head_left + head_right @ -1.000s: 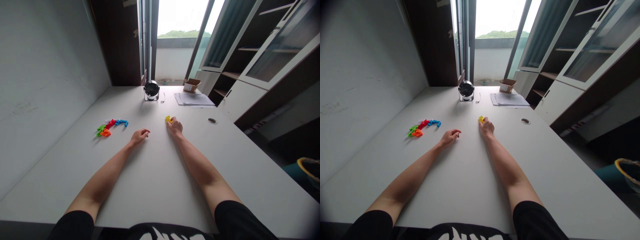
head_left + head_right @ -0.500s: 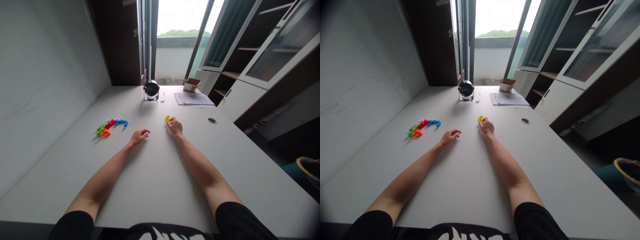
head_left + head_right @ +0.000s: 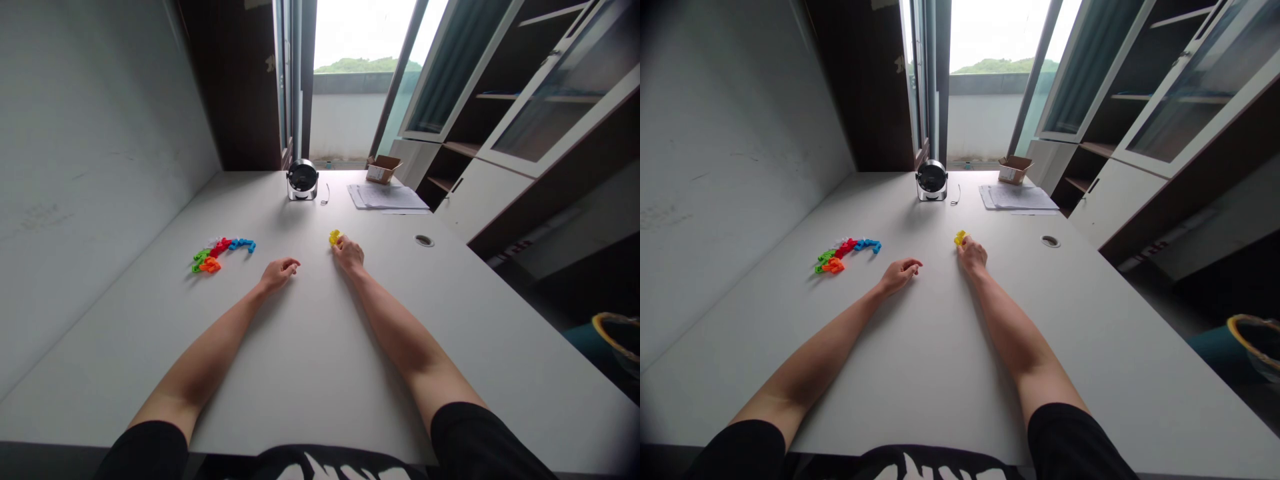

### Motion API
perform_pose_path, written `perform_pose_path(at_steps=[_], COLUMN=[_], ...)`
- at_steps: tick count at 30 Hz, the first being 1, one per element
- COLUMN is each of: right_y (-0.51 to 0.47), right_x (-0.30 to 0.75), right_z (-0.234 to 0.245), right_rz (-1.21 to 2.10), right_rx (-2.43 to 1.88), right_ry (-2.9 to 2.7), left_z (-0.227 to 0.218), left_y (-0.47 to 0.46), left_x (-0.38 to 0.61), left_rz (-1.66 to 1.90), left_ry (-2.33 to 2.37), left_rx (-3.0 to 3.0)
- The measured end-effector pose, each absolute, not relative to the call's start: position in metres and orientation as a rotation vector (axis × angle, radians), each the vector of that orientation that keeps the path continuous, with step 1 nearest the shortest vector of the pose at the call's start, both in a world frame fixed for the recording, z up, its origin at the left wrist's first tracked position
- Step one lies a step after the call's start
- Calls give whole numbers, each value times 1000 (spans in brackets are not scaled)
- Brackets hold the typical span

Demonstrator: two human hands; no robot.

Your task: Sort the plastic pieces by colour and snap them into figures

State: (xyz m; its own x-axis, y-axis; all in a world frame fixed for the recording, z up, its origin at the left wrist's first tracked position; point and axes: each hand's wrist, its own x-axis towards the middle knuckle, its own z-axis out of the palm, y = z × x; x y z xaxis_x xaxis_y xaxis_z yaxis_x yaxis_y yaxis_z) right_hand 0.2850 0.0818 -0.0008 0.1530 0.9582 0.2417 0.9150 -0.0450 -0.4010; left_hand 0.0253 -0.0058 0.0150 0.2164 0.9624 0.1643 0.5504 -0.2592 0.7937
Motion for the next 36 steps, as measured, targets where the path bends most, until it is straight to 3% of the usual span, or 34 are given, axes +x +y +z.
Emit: perform_pose_path(at_steps=[36], right_y=[75], right_x=[276], right_z=[1], right_rz=[-19], right_rx=[-1836], right_ry=[-1957], left_z=[15], left_y=[-6], left_x=[24], left_rz=[863], left_ry=[1407], left_rx=[1928])
